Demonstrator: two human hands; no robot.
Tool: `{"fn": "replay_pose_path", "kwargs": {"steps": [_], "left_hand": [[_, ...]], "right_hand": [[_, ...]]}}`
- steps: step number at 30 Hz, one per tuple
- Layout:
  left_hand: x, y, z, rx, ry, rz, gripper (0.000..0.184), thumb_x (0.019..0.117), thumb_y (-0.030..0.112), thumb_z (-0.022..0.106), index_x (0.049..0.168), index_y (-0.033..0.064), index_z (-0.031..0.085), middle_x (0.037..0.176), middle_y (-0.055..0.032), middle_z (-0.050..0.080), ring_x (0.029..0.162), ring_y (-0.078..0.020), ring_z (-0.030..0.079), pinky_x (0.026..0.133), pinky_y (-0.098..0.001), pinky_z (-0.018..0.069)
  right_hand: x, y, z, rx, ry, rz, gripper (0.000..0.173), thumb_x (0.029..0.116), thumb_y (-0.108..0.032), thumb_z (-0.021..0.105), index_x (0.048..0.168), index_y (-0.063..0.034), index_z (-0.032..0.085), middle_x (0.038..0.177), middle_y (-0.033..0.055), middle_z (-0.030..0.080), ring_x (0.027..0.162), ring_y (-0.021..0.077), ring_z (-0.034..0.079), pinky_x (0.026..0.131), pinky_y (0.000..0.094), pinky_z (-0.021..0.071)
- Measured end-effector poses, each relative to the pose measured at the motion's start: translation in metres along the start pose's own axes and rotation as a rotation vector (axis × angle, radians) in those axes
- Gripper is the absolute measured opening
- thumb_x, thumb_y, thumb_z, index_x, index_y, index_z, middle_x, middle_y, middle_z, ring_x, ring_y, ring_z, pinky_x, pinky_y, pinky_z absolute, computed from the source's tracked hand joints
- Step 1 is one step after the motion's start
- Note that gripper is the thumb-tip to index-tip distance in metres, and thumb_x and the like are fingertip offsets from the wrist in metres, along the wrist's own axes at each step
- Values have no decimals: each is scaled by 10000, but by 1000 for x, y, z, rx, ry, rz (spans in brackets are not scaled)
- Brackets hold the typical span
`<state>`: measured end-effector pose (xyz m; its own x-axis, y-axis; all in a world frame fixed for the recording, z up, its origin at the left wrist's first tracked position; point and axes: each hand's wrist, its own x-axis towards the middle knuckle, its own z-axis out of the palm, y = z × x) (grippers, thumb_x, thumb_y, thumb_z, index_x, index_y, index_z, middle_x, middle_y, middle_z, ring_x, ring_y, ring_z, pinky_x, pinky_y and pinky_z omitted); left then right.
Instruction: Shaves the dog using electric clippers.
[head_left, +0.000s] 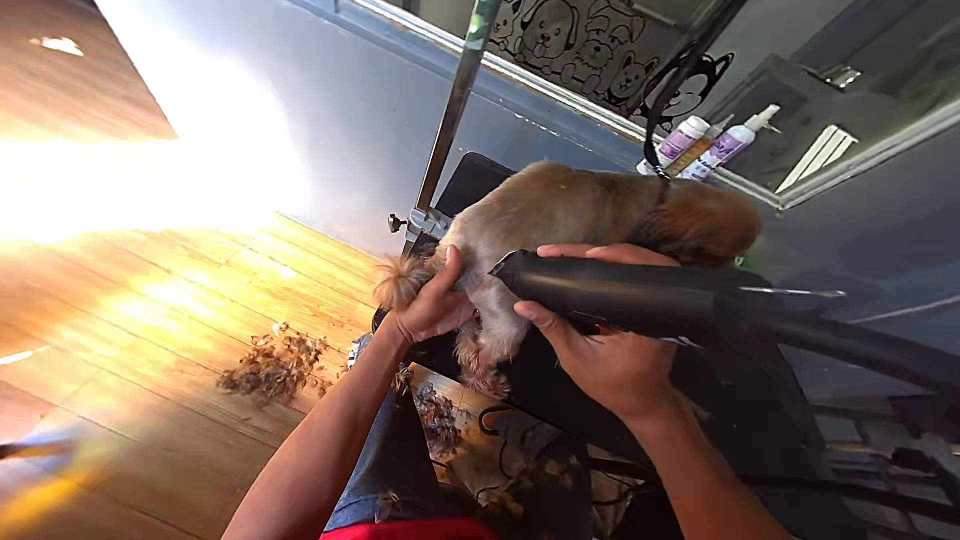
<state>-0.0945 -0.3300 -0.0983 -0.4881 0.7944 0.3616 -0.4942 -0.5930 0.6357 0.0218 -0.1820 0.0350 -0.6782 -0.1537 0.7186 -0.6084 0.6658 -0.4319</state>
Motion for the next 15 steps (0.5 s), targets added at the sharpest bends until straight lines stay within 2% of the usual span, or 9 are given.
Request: {"fn": "replay_pose_path", "kwargs": {"steps": [3,5,7,9,10,12,14,15], "left_hand": [[-1,-4,-1,9,-11,10,818,929,817,298,1359,165,542,1223,-29,701,1164,-150,655,1013,-372,542],[-1,-8,-5,25,-10,31,798,958,784,293,1381,146,517,1239,-37,690,1175,-156,649,1017,-380,541],[0,-15,-11,62,-14,56,768,967,760,353,1396,143,513,1256,-31,685,1193,-157,642,1032,-389,536],[4,-24,-18,81,-11,140,655,962,707,473,1314,169,601,1198,-5,717,1139,-136,672,991,-376,559],[8,-30,-21,78,-14,219,526,955,644,566,1219,201,669,1129,25,746,1065,-103,701,932,-341,585],[21,-42,-30,3,-136,339,295,934,470,707,1123,244,723,1076,73,760,991,-43,709,878,-271,590],[27,-44,-29,-115,-251,361,189,892,300,775,1078,273,768,1012,116,763,909,21,701,817,-194,581],[25,-41,-24,-157,-248,355,180,878,258,787,1057,271,776,970,119,768,865,32,704,796,-176,582]], "right_hand": [[-7,1,2,-74,-80,38,558,839,-204,859,1259,0,553,1215,88,699,1155,182,680,1032,365,571],[-19,1,2,-105,-103,54,560,844,-234,858,1258,-11,554,1209,76,698,1143,158,678,1024,348,572],[-34,3,5,-114,-124,75,553,845,-242,857,1251,-13,560,1198,69,699,1129,137,681,1014,327,575],[-50,6,10,-106,-155,136,518,843,-259,854,1230,-10,614,1169,60,705,1095,119,686,986,305,585],[-58,6,11,-115,-179,171,506,846,-278,851,1222,-24,627,1161,47,704,1083,108,685,973,295,589],[-70,6,11,-119,-201,224,506,848,-300,847,1241,-57,641,1173,21,703,1084,104,684,966,294,594],[-77,4,6,-80,-148,272,526,831,-282,864,1256,-94,618,1191,21,717,1095,159,703,959,356,617],[-77,2,2,-45,-104,301,541,829,-266,866,1271,-110,597,1194,27,719,1096,189,708,953,383,623]]}}
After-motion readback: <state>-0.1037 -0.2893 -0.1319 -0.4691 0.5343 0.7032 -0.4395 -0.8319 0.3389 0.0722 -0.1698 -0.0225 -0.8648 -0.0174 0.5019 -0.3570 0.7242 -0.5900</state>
